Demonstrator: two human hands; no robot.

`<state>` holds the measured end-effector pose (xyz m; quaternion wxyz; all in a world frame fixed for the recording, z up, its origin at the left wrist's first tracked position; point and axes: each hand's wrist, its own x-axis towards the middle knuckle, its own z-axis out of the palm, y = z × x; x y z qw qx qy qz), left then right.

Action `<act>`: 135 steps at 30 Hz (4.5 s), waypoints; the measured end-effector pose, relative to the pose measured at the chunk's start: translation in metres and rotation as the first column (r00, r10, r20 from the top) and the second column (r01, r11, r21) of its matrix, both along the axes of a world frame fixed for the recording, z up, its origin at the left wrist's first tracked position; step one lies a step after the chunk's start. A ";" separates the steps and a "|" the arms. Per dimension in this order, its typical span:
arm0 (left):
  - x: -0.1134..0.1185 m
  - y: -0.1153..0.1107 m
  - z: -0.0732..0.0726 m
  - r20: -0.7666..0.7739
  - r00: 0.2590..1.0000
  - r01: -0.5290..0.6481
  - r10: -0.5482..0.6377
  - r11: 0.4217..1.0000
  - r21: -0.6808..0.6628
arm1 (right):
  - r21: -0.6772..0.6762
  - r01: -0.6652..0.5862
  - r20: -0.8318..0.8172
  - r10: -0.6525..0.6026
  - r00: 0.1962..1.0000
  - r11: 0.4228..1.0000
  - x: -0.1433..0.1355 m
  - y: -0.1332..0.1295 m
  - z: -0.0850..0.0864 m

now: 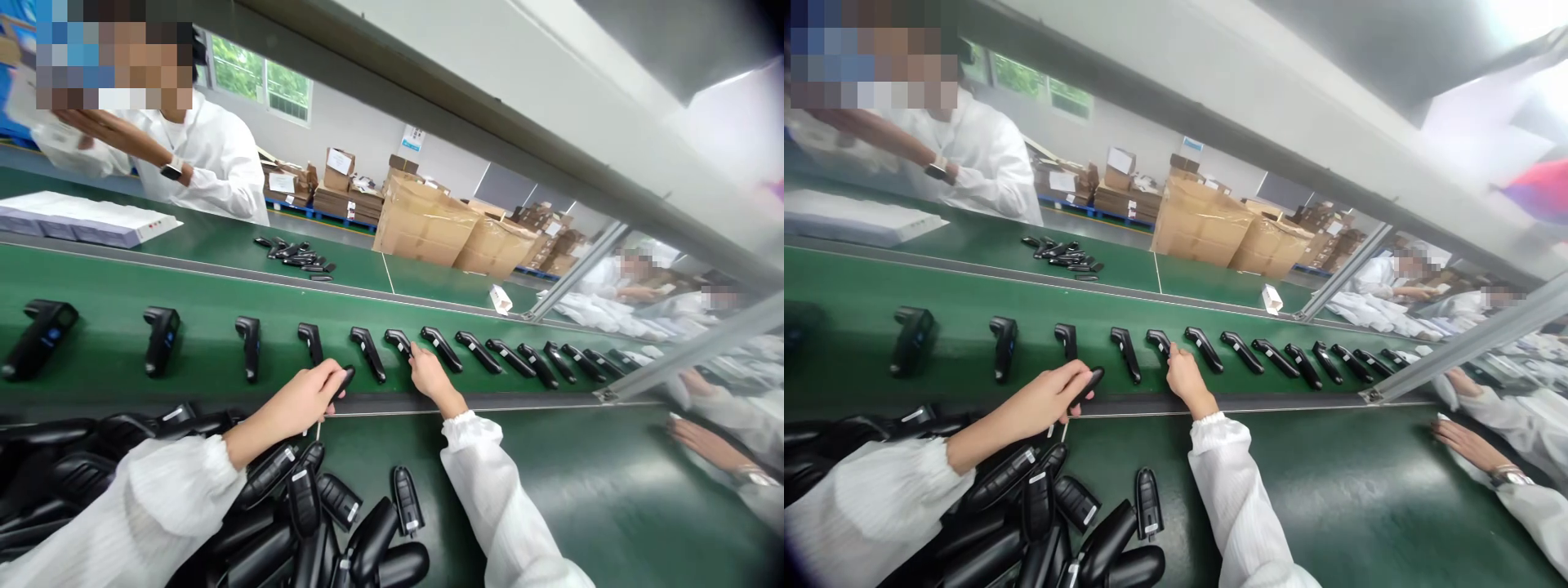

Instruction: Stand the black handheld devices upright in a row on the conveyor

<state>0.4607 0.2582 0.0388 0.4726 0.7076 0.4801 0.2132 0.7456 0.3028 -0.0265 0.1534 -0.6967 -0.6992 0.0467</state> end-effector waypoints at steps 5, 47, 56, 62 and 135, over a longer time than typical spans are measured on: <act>0.000 0.001 -0.011 0.104 0.993 -0.039 0.050 0.994 -0.106 | 0.035 0.040 -0.001 -0.040 0.999 0.999 0.009 -0.002 0.000; -0.003 -0.032 -0.010 -0.225 0.969 -0.001 0.100 0.915 0.404 | 0.025 -0.223 -0.781 0.158 0.604 0.974 -0.063 -0.057 0.050; -0.019 -0.037 -0.012 -0.726 0.686 0.370 0.049 0.836 0.406 | 0.110 0.012 -0.121 0.001 0.993 0.994 -0.042 -0.022 -0.014; -0.033 -0.043 0.004 -0.552 0.814 0.434 -0.183 0.822 0.369 | 0.109 0.060 -0.019 -0.058 0.998 0.992 -0.046 -0.013 -0.007; -0.058 -0.022 -0.012 0.457 0.803 -0.230 0.383 0.906 -0.356 | 0.229 -0.209 -0.570 0.305 0.763 0.951 -0.128 -0.020 0.016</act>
